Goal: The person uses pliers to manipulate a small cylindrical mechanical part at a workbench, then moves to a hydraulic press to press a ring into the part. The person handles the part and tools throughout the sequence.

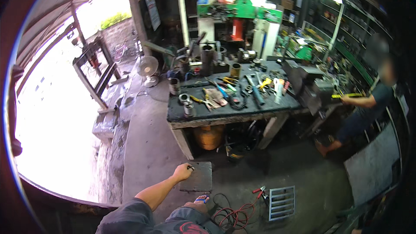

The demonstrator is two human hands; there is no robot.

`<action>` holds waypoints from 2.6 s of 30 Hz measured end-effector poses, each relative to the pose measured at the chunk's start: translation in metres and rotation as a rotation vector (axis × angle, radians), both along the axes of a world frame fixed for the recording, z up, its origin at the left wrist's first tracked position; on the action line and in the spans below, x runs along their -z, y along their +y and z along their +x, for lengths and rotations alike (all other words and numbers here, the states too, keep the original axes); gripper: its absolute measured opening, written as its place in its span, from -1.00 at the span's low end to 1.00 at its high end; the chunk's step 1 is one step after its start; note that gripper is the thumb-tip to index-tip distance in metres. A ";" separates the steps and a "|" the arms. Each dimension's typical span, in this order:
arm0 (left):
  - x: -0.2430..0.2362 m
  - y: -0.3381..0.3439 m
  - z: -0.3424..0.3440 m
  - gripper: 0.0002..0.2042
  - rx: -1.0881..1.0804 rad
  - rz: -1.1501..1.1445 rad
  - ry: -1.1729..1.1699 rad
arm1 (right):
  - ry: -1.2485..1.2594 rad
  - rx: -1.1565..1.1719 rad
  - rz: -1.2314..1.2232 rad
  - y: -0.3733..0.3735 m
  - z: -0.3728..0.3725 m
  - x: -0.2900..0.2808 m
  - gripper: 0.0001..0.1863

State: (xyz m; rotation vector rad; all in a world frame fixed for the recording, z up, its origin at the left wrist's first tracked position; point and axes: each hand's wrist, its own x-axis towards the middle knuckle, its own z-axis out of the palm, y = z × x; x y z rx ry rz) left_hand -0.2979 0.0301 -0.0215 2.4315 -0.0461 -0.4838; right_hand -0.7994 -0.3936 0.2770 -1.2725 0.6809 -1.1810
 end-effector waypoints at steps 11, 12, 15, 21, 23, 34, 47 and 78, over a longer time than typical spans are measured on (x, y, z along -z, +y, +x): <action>0.057 0.089 -0.064 -0.55 -0.257 0.009 0.344 | 0.428 -1.043 0.368 0.092 0.399 0.047 -0.85; 0.060 0.090 -0.073 -0.55 -0.269 0.013 0.353 | 0.494 -1.102 0.402 0.108 0.411 0.070 -0.78; 0.058 0.089 -0.091 -0.54 -0.369 0.039 0.375 | 0.683 -1.161 0.424 0.137 0.440 0.122 -0.71; 0.016 0.049 -0.049 -0.46 -0.742 0.000 0.202 | 0.747 -1.290 -0.369 0.114 0.498 0.147 -0.67; -0.008 0.024 -0.007 -0.41 -0.738 -0.075 0.056 | 0.943 -1.294 -0.387 0.090 0.520 0.142 -0.64; -0.102 -0.069 0.221 -0.15 -0.623 -0.205 -0.445 | 0.996 -1.193 -0.364 0.081 0.614 0.117 -0.68; -0.075 0.004 0.284 -0.41 -0.215 -0.331 -0.611 | 0.707 -0.765 -0.344 0.260 0.681 0.066 -0.67; -0.140 0.544 0.209 -0.31 -1.058 -0.431 -0.200 | 1.308 -0.655 -0.885 0.438 0.969 0.113 0.21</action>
